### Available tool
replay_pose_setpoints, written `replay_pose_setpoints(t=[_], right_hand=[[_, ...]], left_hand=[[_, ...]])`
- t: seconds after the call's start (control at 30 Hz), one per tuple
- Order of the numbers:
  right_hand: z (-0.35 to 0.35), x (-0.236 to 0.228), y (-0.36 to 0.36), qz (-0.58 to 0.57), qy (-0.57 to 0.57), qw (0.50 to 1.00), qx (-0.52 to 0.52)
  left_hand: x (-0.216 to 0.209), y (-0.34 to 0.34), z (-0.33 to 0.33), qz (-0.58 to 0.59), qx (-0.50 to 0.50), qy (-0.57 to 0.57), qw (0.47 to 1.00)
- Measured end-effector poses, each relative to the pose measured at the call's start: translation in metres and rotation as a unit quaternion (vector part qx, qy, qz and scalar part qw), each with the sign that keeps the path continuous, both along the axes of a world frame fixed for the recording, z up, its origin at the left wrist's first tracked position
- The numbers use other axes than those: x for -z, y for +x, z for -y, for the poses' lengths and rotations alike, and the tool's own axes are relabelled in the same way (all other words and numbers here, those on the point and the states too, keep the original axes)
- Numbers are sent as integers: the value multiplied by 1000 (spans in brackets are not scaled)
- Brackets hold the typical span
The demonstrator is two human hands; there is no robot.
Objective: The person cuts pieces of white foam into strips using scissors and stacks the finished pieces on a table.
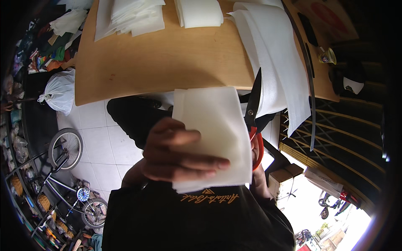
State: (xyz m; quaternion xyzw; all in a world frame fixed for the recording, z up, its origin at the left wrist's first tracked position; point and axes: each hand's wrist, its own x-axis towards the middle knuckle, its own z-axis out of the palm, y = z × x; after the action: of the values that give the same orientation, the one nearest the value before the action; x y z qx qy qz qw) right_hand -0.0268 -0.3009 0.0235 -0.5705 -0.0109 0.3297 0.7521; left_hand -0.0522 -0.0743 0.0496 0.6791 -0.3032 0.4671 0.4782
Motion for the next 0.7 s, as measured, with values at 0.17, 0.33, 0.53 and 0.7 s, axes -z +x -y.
replay_pose_setpoints(t=[0.17,0.33,0.53,0.7], right_hand=[[-8,3,-1,44,-15,998,52],[-12,13,3,81,-28,991,102],[-23,27,13,133,-78,972,176],[-19,39,46,211,-27,972,97]], left_hand=[[-9,-29,40,79,-36,131,988],[-8,-31,38,17,57,220,974],[4,-21,32,-105,77,185,974],[5,-22,22,-240,16,190,952]])
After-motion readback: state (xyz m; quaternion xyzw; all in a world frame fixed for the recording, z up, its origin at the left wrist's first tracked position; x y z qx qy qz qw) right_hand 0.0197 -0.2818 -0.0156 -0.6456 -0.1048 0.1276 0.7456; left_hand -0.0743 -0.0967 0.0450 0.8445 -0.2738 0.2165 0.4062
